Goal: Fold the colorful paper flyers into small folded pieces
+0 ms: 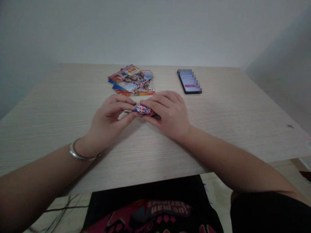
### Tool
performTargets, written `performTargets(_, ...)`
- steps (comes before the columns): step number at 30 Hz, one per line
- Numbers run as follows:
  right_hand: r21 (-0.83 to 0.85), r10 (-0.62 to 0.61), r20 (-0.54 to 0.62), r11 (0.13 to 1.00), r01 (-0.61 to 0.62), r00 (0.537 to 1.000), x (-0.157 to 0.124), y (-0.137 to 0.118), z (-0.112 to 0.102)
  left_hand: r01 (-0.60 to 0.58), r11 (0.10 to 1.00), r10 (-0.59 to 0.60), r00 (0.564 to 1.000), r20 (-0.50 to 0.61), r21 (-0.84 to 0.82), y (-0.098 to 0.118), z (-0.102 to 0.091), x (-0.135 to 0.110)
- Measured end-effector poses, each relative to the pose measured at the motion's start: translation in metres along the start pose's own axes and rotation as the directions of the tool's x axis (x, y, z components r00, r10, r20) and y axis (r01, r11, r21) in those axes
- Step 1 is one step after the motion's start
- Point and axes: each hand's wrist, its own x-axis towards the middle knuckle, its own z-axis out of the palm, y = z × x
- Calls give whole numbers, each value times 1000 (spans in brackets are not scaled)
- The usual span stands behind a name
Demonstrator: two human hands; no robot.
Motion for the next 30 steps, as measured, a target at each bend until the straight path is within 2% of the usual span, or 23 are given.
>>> performTargets(5,79,-14,-32,997,17,999,0,5,1,-30,996,27,999,44,82,9,-6,4)
performTargets(10,169,44,-21,985,-40,999,0,8,2,29,989,-38,997,61,148,16,-8,5)
performTargets(18,265,57,63,962,-72,996,0,8,2,90,995,-92,993,77,37,18,-7,4)
performTargets(21,241,88,70,965,-102,994,0,5,0,87,996,-89,993,73,36,18,-7,3)
performTargets(25,143,114,22,983,-116,993,-2,1,-1,76,996,-80,993,86,50,17,-8,5)
performTargets(30,84,128,22,988,-130,992,-2,-3,-3,56,991,-70,992,108,121,17,-9,6)
